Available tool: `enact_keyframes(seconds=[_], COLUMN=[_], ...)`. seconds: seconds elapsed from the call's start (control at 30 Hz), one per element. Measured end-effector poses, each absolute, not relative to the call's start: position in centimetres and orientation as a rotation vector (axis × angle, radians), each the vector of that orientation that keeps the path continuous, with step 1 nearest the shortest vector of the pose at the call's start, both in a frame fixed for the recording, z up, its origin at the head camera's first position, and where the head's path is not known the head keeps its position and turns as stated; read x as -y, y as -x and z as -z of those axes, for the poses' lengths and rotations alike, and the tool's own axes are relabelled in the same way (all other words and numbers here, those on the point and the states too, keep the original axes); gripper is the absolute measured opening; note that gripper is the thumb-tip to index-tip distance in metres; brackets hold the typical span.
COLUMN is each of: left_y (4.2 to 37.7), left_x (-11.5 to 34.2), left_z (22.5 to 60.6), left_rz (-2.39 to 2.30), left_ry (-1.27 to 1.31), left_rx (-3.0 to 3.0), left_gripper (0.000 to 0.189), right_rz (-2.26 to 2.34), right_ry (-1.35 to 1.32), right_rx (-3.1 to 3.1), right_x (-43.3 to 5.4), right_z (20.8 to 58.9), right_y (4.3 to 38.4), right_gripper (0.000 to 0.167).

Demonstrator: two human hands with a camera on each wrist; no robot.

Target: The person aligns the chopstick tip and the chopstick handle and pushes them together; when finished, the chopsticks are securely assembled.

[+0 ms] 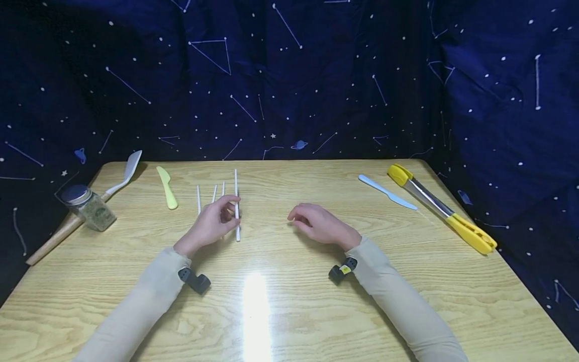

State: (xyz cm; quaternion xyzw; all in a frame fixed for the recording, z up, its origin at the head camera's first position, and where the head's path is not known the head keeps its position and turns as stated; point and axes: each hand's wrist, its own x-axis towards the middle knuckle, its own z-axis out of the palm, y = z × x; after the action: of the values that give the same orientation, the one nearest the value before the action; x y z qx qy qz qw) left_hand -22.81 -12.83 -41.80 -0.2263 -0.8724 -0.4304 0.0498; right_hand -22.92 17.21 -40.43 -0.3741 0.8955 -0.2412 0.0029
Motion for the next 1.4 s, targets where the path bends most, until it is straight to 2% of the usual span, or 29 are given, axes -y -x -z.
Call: enact_keyframes(seconds=[0.53,0.93,1.4], left_y=[23.3,23.4,23.3], left_x=[13.6,13.8,13.8], left_z=[42.6,43.4,43.3], left_rz=[1.008,0.761,0.839], left_ry=[0.578,0.636,0.627], left_rx=[2.697,2.741,2.723], left_gripper=[0.046,0.039,0.034], right_rz=[0.762,0.747,0.768], right_ry=[1.081,1.094,1.117], right_rx=[-2.773,-2.784,-2.767], right_x=[-17.5,-17.4,-17.1], right_z=[40.5,40.4,40.4], right_y=[23.1,23.1,23.0], right_gripper=[0.014,0.012,0.013])
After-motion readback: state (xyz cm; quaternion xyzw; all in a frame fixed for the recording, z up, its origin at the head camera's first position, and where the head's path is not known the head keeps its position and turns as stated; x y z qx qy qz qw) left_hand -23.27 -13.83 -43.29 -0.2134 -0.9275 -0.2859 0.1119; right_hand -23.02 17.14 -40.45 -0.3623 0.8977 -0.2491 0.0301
